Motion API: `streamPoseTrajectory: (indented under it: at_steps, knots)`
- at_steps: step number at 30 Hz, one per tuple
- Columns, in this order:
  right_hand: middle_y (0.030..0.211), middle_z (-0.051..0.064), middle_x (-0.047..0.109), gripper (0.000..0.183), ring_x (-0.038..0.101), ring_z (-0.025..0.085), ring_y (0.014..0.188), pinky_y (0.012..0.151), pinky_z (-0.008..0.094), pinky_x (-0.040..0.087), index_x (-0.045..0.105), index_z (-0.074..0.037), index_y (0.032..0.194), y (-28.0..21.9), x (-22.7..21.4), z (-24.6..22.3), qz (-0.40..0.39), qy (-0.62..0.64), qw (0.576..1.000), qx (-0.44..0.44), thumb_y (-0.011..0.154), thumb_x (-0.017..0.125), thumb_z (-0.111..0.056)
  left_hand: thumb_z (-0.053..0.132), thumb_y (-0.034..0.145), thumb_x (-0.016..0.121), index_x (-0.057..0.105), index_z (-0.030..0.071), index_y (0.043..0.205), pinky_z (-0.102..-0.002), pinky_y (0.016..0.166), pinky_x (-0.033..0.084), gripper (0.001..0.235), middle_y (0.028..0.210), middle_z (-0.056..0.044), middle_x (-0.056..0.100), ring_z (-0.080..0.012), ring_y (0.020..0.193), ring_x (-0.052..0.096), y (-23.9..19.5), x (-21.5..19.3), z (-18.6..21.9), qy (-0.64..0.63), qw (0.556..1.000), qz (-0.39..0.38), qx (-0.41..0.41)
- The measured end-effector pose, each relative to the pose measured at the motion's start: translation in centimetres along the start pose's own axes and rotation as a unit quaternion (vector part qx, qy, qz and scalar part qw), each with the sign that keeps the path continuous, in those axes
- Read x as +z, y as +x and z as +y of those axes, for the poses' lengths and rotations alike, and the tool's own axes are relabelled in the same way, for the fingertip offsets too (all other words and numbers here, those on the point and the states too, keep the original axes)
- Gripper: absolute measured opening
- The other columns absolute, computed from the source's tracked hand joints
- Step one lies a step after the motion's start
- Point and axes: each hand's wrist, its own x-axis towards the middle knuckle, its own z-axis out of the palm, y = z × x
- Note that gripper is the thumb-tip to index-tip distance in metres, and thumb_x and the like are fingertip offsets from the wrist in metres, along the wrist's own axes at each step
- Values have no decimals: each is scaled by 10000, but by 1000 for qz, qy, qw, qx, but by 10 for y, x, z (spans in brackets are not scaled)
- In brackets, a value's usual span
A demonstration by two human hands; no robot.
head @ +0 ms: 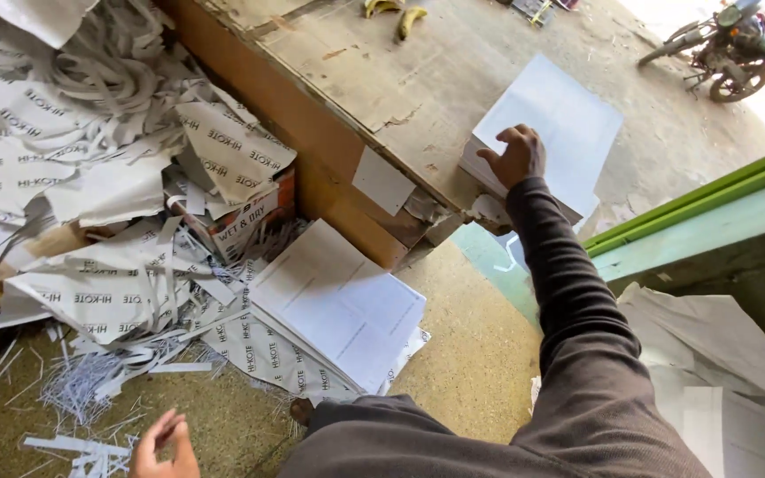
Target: Operating an industrial paper cutter to align and process large stacks of printed paper before stacking them on the floor.
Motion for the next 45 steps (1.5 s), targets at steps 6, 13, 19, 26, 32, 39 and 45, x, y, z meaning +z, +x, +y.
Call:
streamPoseTrajectory:
  at_steps: [6, 13, 19, 26, 32, 39, 45]
  knots:
    - [1023, 155, 738, 306, 690, 346, 862, 752, 478, 594, 808, -57, 990, 14, 37, 16, -107, -19, 994, 21, 808, 909, -281, 120, 942, 727, 776, 138, 1199, -371, 941, 608, 262, 1076, -12, 806, -161, 965, 743, 56, 64, 25, 48, 977, -95, 187]
    - [1117, 166, 687, 602, 625, 358, 990, 898, 478, 526, 777, -34, 1129, 11, 41, 34, -109, 9, 994, 9, 762, 948, -478, 205, 960, 711, 758, 195, 1213, -325, 822, 652, 257, 1094, 6, 821, -163, 947, 778, 21, 87, -2, 75, 982, -156, 76]
    - [1170, 201, 636, 842, 648, 409, 964, 826, 542, 555, 646, -65, 1388, 37, 19, 18, -191, 10, 982, 13, 735, 944, -505, 221, 976, 689, 797, 213, 1248, -280, 953, 582, 293, 1030, 78, 844, -112, 921, 781, 3, 72, 30, 90, 977, -179, -67]
    - [1218, 121, 509, 554, 523, 319, 1140, 923, 502, 549, 772, -263, 1189, 76, 22, 6, -323, -5, 940, -109, 683, 955, -391, 193, 1007, 662, 751, 157, 1345, -328, 978, 570, 351, 1066, -15, 827, -171, 983, 727, 10, 59, 36, 70, 968, -180, -162]
    - [1298, 139, 543, 472, 604, 342, 1125, 1021, 537, 511, 787, -241, 1113, 76, 16, 30, -300, 110, 942, -100, 698, 971, -371, 120, 985, 704, 757, 135, 1344, -280, 889, 558, 363, 1040, -14, 832, -137, 930, 717, 3, 49, 25, 59, 976, -142, -153]
    - [1201, 129, 553, 310, 606, 298, 987, 882, 499, 561, 749, -158, 986, 72, 7, 27, -222, 163, 956, -96, 822, 925, -355, 123, 994, 698, 738, 77, 1367, -282, 847, 547, 378, 1020, -54, 829, -154, 858, 692, 3, 49, -3, 30, 980, -134, -144]
    - [1320, 278, 509, 969, 564, 400, 1029, 726, 491, 549, 349, -8, 1573, 29, 8, -5, -54, -27, 996, -68, 646, 621, 57, 141, 979, 728, 720, 99, 1404, -254, 748, 567, 428, 1058, -33, 833, -124, 760, 683, 1, 44, -14, 57, 981, -141, -120]
